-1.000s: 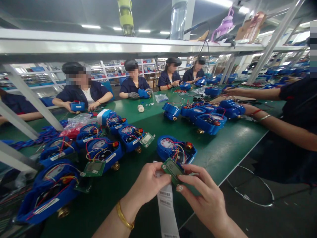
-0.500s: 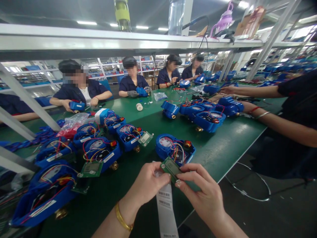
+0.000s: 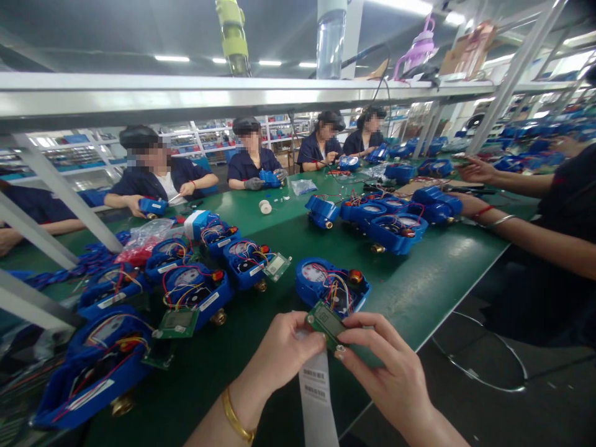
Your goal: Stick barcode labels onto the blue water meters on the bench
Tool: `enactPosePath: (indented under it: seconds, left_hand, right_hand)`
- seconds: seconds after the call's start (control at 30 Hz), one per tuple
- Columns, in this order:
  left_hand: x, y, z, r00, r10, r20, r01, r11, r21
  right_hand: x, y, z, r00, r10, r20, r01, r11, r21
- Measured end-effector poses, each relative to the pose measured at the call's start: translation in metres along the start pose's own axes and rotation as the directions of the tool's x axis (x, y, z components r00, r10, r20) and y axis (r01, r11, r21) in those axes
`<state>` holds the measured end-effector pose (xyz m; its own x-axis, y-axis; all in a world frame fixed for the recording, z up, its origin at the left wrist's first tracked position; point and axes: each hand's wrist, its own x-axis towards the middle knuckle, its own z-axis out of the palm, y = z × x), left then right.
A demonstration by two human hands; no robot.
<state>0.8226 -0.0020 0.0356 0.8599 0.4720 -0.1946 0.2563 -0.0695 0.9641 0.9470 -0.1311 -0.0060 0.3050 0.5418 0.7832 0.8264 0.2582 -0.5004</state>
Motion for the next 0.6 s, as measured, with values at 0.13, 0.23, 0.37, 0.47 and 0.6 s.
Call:
enactPosePath:
  seconds: [0.13,0.23,0.37,0.47,0.6]
  left_hand:
    - [0.0,0.001,0.001,1.0,-0.001,-0.006,0.001,1.0,0.006]
    - [0.001,-0.001,0.002,1.0,-0.011,-0.016,0.01,0.999,-0.04]
    - [0.001,-0.009,0.006,0.999,-0.009,-0.041,0.004,0.993,-0.118]
    - [0.001,-0.012,0.006,0.999,-0.024,-0.043,0.017,0.99,-0.14]
    - [0.001,-0.012,0.006,0.997,-0.066,-0.046,0.058,0.986,-0.158]
  right_hand:
    - [0.0,0.0,0.003,1.0,0.013,-0.016,-0.013,1.0,-0.008]
    - [-0.003,0.001,0.004,1.0,0.021,-0.022,-0.022,1.0,-0.014]
    - [-0.008,0.006,0.006,0.999,-0.015,-0.028,0.014,0.999,-0.047]
    - [-0.007,0.011,0.006,0.995,-0.101,-0.009,0.1,0.993,-0.066]
    - [-0.004,0.022,-0.001,0.967,-0.247,0.058,0.251,0.966,-0.068]
